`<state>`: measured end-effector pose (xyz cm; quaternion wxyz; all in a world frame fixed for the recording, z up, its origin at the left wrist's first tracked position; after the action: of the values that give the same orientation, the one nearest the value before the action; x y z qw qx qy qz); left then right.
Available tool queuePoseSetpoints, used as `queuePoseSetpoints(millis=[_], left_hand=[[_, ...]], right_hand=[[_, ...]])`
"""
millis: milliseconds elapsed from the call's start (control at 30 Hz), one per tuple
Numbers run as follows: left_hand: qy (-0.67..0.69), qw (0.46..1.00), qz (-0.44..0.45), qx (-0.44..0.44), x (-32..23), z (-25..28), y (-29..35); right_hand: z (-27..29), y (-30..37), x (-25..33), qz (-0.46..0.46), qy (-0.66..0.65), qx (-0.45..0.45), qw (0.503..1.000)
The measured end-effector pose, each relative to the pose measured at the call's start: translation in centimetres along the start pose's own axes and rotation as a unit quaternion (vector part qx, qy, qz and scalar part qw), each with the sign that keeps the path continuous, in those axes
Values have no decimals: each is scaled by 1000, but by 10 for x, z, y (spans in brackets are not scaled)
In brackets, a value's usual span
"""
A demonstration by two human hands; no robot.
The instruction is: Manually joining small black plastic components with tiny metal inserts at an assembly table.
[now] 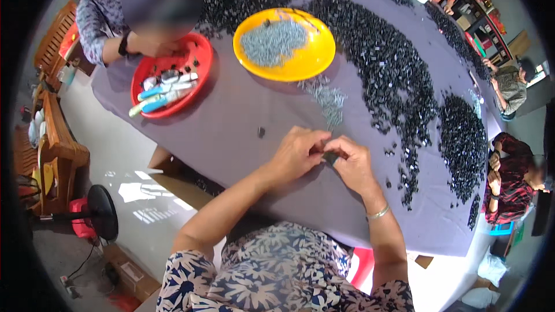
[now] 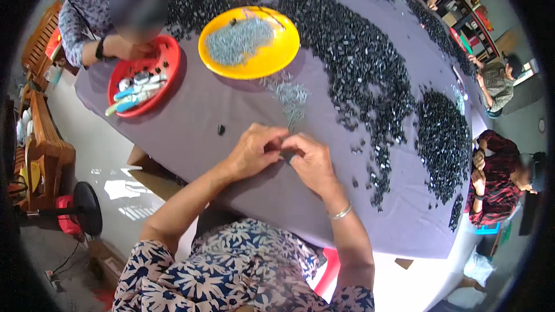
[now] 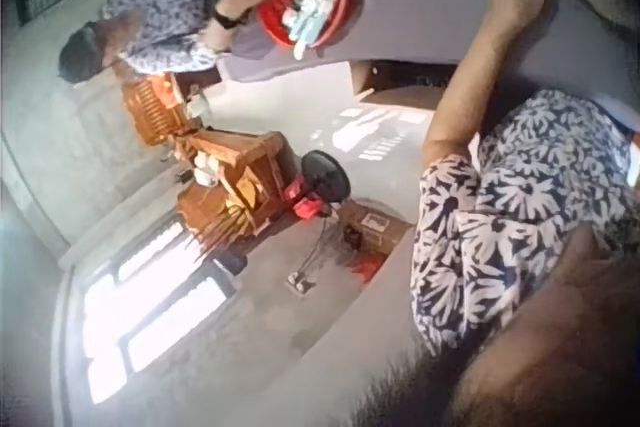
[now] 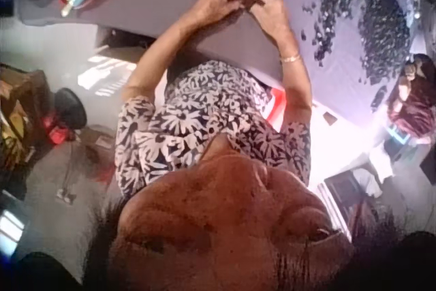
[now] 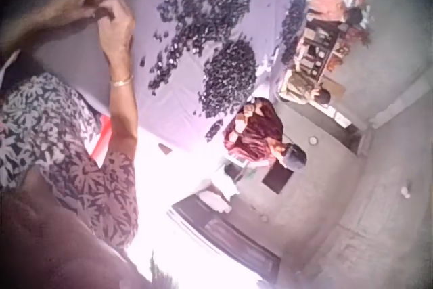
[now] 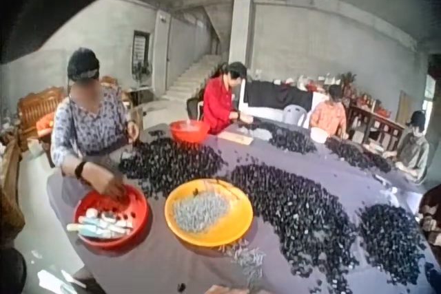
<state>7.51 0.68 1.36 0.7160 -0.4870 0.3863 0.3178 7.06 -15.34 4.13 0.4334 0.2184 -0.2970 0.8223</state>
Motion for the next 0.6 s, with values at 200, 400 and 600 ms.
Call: queuePoseSetpoints(millis=[200, 400, 600], left_hand=[[6, 999, 50, -6, -12, -3, 12], [8, 999, 48, 20, -18, -5, 2], [5, 999, 50, 17, -4, 5, -3]], right_hand=[[-5, -10, -23, -286, -207, 219, 910], [-6, -22, -24, -341, -237, 326, 850], [-11, -34, -30, -323, -154, 327, 875]])
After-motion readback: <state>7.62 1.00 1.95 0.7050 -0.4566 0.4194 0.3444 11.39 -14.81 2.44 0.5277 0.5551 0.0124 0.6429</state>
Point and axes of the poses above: each hand's wrist, its own y-axis away from the middle knuckle, its own z-axis out of the back of the hand, x = y × z, the point moved 4 cm from there along -y, towards the middle knuckle, and after that the axes turned 15 degrees about y, right-handed, at the moved point
